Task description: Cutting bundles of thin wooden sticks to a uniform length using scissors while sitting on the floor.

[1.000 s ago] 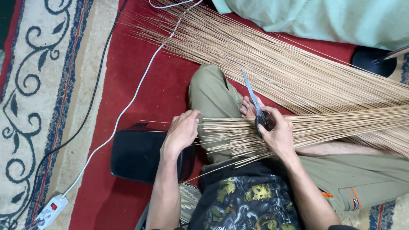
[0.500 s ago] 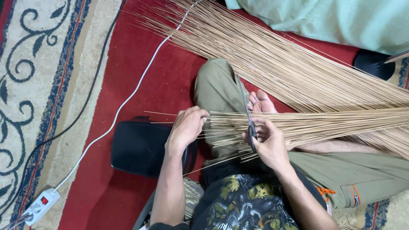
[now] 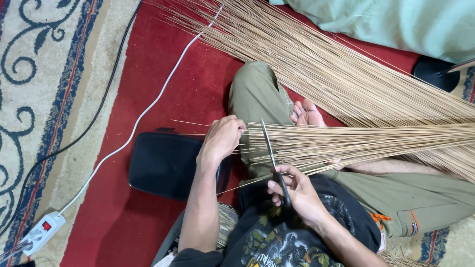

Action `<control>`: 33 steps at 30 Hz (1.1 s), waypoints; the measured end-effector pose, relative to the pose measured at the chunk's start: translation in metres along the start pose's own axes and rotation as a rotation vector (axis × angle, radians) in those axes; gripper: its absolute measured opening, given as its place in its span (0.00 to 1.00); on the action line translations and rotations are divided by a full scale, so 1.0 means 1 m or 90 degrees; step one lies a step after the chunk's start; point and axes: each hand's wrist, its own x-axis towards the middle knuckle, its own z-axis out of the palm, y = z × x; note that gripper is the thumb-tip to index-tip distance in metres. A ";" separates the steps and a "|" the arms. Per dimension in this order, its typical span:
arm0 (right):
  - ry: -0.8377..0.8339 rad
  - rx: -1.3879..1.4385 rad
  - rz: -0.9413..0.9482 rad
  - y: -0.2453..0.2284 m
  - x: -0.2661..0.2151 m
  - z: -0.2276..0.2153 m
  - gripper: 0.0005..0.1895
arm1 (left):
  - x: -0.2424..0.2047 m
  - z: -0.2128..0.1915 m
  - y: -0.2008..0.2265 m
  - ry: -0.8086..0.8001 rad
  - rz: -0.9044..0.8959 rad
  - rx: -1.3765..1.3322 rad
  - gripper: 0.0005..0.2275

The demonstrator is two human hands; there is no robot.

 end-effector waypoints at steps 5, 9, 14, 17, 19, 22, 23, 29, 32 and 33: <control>-0.026 -0.014 0.067 0.004 -0.006 0.008 0.18 | 0.001 0.001 0.000 -0.003 -0.013 0.000 0.08; -0.027 -0.014 0.089 0.006 -0.006 0.013 0.21 | -0.001 -0.001 0.001 -0.007 -0.016 -0.008 0.08; -0.032 -0.020 0.093 0.006 -0.006 0.017 0.20 | 0.000 0.000 0.001 -0.009 -0.025 -0.005 0.08; -0.029 -0.014 0.096 0.006 -0.004 0.019 0.21 | -0.001 -0.001 0.002 -0.016 -0.026 -0.009 0.08; -0.027 -0.022 0.100 0.005 -0.003 0.020 0.21 | -0.001 -0.002 0.004 -0.022 -0.041 -0.009 0.08; -0.014 -0.027 0.112 0.004 -0.001 0.024 0.22 | 0.000 -0.006 0.008 -0.042 -0.058 -0.007 0.07; -0.015 -0.027 0.113 0.005 0.000 0.024 0.22 | 0.000 -0.005 0.006 -0.042 -0.059 -0.007 0.07; -0.017 -0.017 0.099 0.008 0.001 0.026 0.20 | -0.001 -0.004 0.004 -0.020 -0.043 -0.029 0.07; -0.013 -0.018 0.105 0.009 0.001 0.027 0.20 | -0.002 -0.005 0.004 -0.030 -0.059 -0.038 0.08; -0.012 -0.007 0.103 0.009 0.002 0.027 0.20 | -0.002 -0.005 0.004 -0.025 -0.053 -0.034 0.08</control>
